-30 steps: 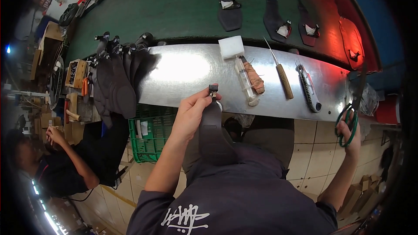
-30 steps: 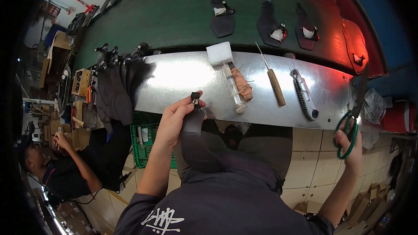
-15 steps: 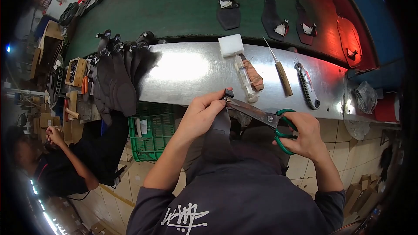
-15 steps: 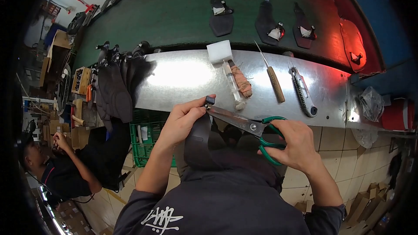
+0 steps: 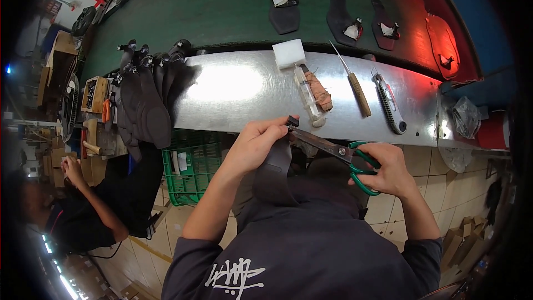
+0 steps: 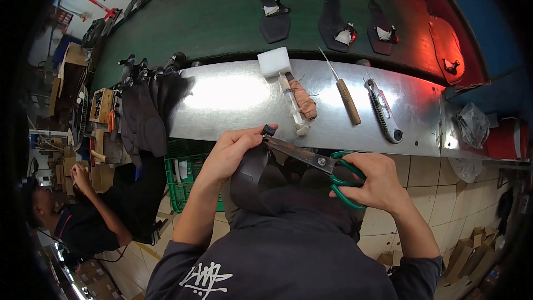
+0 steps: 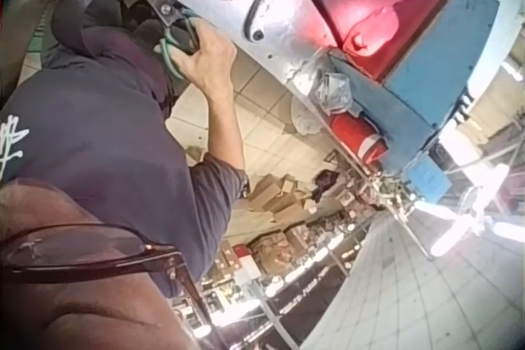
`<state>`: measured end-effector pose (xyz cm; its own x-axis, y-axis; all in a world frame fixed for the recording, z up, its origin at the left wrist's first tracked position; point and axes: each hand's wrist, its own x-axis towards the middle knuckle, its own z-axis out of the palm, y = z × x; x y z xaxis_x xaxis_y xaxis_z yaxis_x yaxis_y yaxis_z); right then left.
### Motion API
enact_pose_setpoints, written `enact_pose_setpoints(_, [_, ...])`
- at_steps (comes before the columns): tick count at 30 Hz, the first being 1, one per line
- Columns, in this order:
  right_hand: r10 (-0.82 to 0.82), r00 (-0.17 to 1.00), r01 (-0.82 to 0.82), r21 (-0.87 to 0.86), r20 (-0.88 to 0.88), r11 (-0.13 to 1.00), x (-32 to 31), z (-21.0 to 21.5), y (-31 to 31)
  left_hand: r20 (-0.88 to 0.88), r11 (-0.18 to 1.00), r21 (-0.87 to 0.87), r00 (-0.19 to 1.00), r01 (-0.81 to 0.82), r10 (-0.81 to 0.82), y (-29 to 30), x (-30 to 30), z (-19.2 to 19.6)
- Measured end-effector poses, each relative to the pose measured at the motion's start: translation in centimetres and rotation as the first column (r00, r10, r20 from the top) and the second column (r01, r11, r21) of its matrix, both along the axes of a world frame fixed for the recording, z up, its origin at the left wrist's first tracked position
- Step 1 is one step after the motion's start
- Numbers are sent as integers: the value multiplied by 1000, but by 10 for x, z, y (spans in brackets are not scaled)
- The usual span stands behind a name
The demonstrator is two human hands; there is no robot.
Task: Assemble and inspect shoe components on a production line.
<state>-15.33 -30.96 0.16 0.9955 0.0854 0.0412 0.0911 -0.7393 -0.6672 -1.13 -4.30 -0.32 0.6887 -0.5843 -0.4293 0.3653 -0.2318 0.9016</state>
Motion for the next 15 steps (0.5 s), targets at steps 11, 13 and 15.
enact_pose_setpoints(11, [213,782,182,542,-586,820,-8,-15,-9,-87,999,20,996,38,-36,0,2,-3])
enact_pose_setpoints(13, [264,749,253,631,-607,733,-8,-14,-6,-101,999,13,994,36,-34,0,3,-5])
enact_pose_setpoints(15, [260,759,231,620,-597,750,-7,-12,-4,-114,1000,8,993,30,-29,0,3,-5])
